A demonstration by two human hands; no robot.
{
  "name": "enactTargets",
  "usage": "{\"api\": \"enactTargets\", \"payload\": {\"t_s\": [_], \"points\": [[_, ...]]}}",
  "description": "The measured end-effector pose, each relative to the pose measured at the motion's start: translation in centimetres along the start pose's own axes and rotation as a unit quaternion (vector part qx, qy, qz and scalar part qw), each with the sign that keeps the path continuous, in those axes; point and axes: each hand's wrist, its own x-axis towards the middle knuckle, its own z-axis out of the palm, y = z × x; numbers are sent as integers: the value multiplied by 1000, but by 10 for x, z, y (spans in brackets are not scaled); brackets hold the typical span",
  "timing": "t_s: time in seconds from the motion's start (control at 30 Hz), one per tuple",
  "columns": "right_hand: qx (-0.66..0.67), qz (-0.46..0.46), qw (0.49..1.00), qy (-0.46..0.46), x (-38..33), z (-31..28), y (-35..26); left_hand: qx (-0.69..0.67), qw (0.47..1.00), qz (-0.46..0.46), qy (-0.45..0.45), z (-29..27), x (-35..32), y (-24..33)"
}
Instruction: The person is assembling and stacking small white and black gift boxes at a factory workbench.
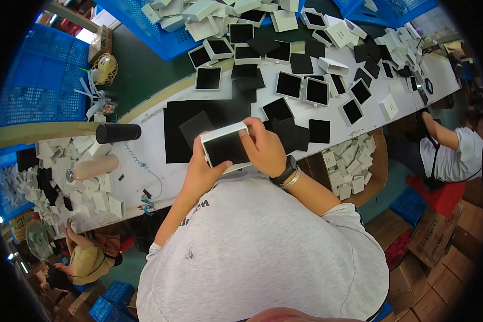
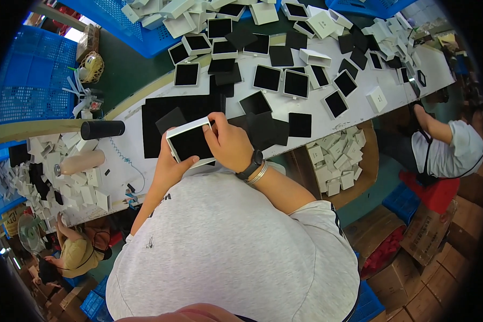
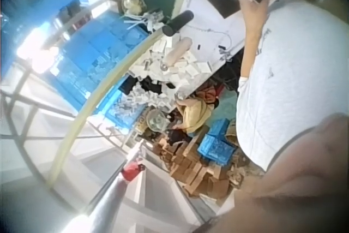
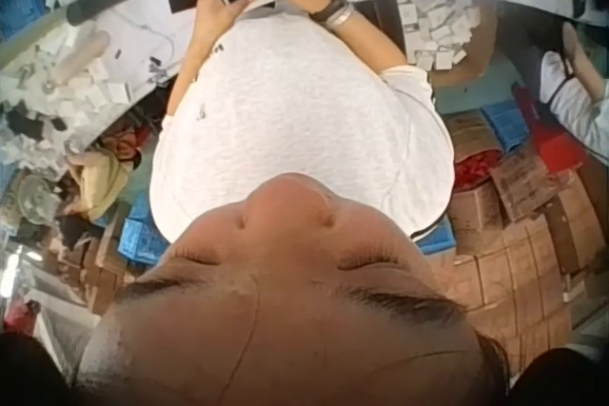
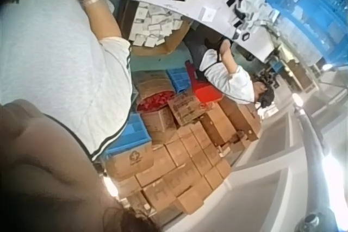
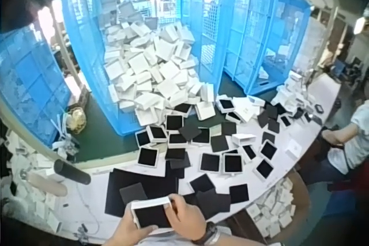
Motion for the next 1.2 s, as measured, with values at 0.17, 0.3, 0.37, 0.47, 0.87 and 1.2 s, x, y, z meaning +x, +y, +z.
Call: {"api": "enactTargets", "payload": {"t_s": [0.17,0.3,0.37,0.47,0.87,1.2], "points": [[90,6,995,-38,7,1,19,88,996,17,29,9,9,11],[224,86,952,-187,4,-10,26,-68,997,-10,43,9,17,11],[275,162,925,-207,1,-11,31,-50,999,-7,20,10,24,4],[336,153,910,-190,-6,-20,48,-69,997,-28,-29,15,32,9],[354,288,731,508,-56,-258,339,523,849,76,16,-44,73,-30],[-28,122,960,249,65,-103,208,247,953,24,176,-42,48,-35]]}}
